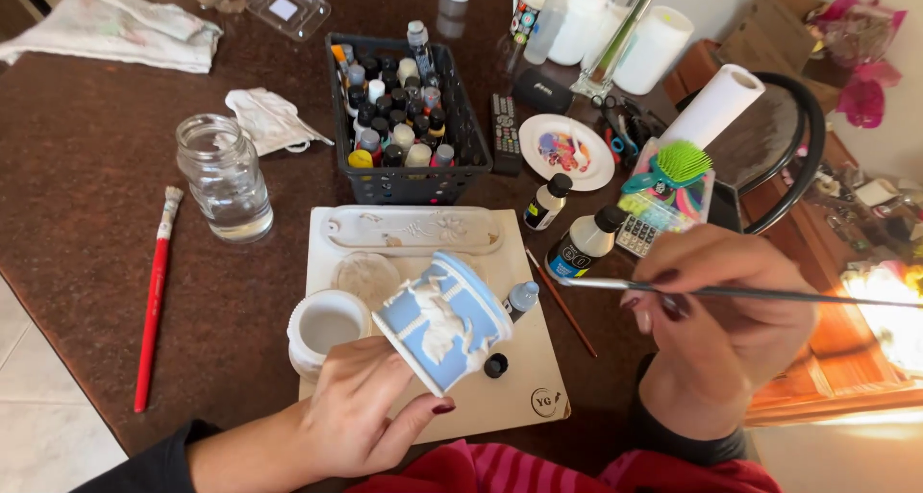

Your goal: Painting a small decorative ceramic cup with blue and white paint.

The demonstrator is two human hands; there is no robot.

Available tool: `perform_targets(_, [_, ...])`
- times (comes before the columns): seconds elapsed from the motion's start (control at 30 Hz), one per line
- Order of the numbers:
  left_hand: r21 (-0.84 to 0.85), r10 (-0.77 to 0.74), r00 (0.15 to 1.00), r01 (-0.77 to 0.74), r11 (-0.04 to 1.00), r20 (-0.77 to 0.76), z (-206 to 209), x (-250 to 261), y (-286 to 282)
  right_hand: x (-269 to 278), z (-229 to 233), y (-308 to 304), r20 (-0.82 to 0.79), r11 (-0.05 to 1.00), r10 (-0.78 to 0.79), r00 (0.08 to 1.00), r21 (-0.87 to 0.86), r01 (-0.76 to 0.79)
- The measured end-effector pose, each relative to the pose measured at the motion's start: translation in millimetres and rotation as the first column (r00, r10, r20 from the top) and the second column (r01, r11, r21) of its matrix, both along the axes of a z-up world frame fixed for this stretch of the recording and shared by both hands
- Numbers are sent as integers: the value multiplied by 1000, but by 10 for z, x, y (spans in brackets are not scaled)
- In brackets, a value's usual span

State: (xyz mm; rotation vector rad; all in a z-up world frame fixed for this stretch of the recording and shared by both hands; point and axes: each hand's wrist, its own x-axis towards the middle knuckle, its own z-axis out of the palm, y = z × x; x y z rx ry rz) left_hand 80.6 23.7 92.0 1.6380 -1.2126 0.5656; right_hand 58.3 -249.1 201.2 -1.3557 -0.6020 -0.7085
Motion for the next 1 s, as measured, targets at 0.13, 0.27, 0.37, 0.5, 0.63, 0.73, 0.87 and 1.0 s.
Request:
perform_targets(0.13, [-16, -9, 1000, 9, 1000, 20, -19, 24, -2, 10, -137, 37, -51, 999, -29, 998, -17, 28])
perform_targets(0.27, [15, 37, 999, -36, 999, -25, -17, 27, -43, 137, -96, -92, -29, 1000, 9, 1000, 15, -9])
perform_targets(0.37, [39, 95, 995, -94, 995, -39, 79, -71, -112, 126, -63, -186, 0, 999, 30, 1000, -21, -30])
perform_targets(0.5, [41, 275, 959, -279, 959, 71, 218, -258, -311, 61, -34, -309, 45, 998, 31, 999, -48, -29])
perform_targets(0.63, [98, 346, 937, -341, 935, -38, 193, -300, -490, 190, 83, -439, 81, 998, 65, 995, 3, -66])
perform_targets(0.73, [145, 403, 910, -388, 910, -97, 178, -378, -651, 244, 42, -573, 109, 993, 66, 992, -101, -55])
perform_targets(0.87, [115, 440, 895, -430, 895, -77, 288, -398, -841, 344, 70, -654, 140, 995, 102, 985, -5, -102])
perform_targets(1.0, [98, 516, 852, -508, 856, -90, 311, -597, -1005, 530, -85, -882, 224, 985, 160, 961, -105, -139])
